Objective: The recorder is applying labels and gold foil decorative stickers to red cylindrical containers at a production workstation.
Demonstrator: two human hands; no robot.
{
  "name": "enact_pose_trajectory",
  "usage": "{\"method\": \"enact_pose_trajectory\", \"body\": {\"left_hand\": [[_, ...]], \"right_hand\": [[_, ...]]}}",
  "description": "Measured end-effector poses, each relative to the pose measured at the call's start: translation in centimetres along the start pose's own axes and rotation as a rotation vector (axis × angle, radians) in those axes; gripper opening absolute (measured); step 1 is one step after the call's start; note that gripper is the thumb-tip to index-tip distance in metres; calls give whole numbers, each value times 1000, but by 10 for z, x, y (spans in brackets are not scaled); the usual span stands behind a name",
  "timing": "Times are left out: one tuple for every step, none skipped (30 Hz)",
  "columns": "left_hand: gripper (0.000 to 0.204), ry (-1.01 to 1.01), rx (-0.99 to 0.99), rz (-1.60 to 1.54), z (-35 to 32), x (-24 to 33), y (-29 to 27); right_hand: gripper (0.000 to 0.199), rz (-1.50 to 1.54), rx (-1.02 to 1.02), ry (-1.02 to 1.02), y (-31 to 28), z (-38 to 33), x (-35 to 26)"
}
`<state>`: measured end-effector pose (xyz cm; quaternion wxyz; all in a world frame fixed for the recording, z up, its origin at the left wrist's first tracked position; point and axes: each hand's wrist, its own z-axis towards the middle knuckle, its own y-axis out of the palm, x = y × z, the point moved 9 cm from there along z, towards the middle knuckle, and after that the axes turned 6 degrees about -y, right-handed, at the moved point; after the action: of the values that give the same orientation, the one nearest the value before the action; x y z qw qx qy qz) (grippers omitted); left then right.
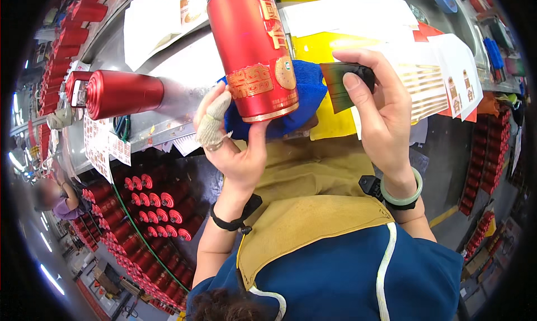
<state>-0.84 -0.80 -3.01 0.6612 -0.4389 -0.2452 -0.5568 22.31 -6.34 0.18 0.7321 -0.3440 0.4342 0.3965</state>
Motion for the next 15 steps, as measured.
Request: {"method": "enact_pose_trajectory", "body": {"left_hand": [[78, 3, -46, 94, 3, 3, 3], [89, 4, -112, 63, 5, 7, 6], [89, 4, -114, 64, 9, 11, 6], [91, -44, -127, -44, 13, 11, 7], [94, -91, -139, -153, 17, 11, 9], [95, -135, -191, -117, 22, 11, 14], [95, -114, -209, -102, 25, 16, 17], [93, -227, -195, -140, 26, 11, 22], [91, -340, -191, -171, 26, 5, 27], [87, -416, -265, -211, 26, 2, 36], [87, -400, -254, -216, 28, 6, 37], [85, -427, -287, -306, 28, 8, 41], [84, -457, -321, -397, 27, 11, 44], [83, -496, -344, -425, 25, 10, 45], [83, -494, -354, -418, 26, 11, 44]], "right_hand": [[26, 1, -1, 1, 0, 0, 0], [26, -3, -48, 50, 5, 0, 4], [27, 5, -85, 99, 9, -1, 7], [27, -6, -96, 99, 12, -2, 7], [28, 29, -106, 137, 16, -3, 11], [30, 74, -106, 175, 20, -5, 14], [30, 66, -116, 174, 23, -6, 15], [29, 91, -98, 160, 25, -6, 14], [29, 116, -80, 147, 27, -7, 14], [29, 100, -77, 124, 28, -7, 13], [29, 99, -75, 125, 29, -8, 14], [29, 95, -76, 135, 29, -8, 16], [29, 90, -71, 141, 27, -8, 17], [29, 90, -74, 148, 26, -8, 18], [30, 91, -107, 171, 26, -9, 20]]}}
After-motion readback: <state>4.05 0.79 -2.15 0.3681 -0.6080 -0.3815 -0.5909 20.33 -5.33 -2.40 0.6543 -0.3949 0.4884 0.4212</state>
